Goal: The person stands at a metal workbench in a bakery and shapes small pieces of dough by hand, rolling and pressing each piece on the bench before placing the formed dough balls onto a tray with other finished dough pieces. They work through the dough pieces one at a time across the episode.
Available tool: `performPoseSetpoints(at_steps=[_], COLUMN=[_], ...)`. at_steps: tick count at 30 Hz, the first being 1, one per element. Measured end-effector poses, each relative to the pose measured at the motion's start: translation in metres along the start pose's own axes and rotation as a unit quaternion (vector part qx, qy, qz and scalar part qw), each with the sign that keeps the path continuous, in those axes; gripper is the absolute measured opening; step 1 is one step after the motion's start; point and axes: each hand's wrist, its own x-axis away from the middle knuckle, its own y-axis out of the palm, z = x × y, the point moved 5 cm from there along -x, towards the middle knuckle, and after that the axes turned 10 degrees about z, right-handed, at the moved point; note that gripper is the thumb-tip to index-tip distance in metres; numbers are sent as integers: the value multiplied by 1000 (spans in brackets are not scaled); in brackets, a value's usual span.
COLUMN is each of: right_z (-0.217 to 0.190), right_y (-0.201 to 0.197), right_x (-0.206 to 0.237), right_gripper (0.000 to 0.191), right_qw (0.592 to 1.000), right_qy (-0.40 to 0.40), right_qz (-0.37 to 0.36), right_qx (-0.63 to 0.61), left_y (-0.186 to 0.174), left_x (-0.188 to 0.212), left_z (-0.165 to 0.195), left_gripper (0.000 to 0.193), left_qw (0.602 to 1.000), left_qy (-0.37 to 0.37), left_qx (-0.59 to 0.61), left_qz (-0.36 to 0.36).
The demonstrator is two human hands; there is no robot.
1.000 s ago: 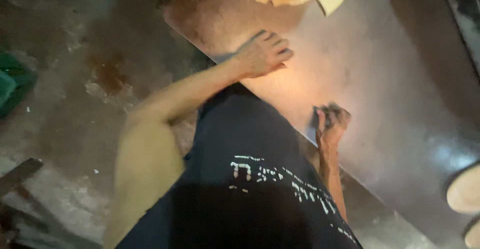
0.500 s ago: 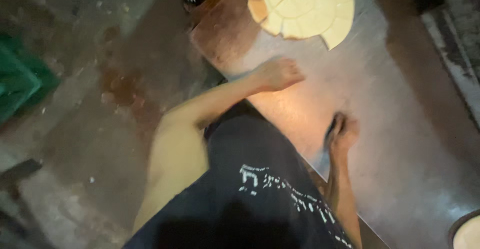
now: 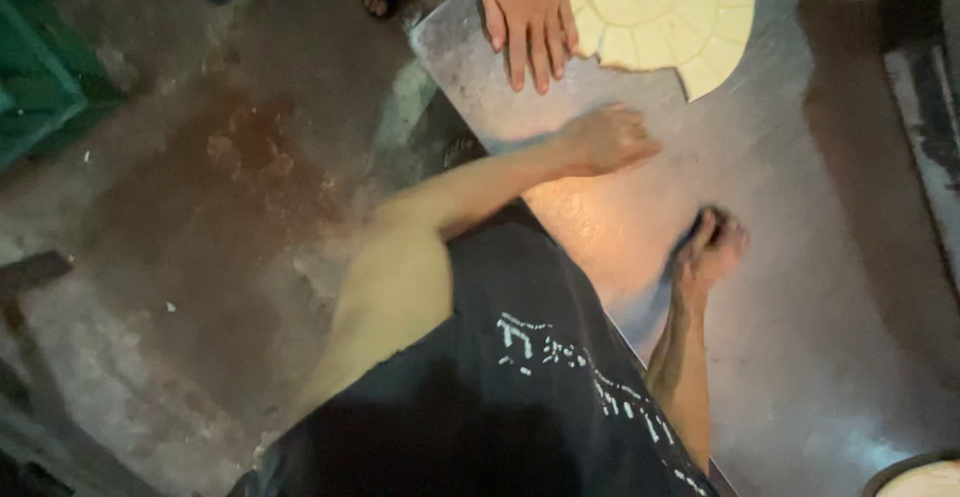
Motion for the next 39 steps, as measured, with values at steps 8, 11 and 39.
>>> performPoseSetpoints(at_steps=[8, 11, 39], right_z=[-17, -14, -101], right_y=[-9, -12, -102], right_x=[14, -17, -39], right_gripper=[20, 22, 29], right_qw=[995, 998, 986], right_qy=[-56, 19, 5], right_qz=[-64, -22, 102], right_qx=[-57, -48, -133], left_y=[-9, -3, -39], left_x=[21, 2, -91], left_z=[25, -9, 88], left_gripper=[9, 11, 58], left_qw=[992, 992, 957], left_qy=[1, -51, -142], left_qx=[108, -6, 247], left_qz=[-70, -119, -63])
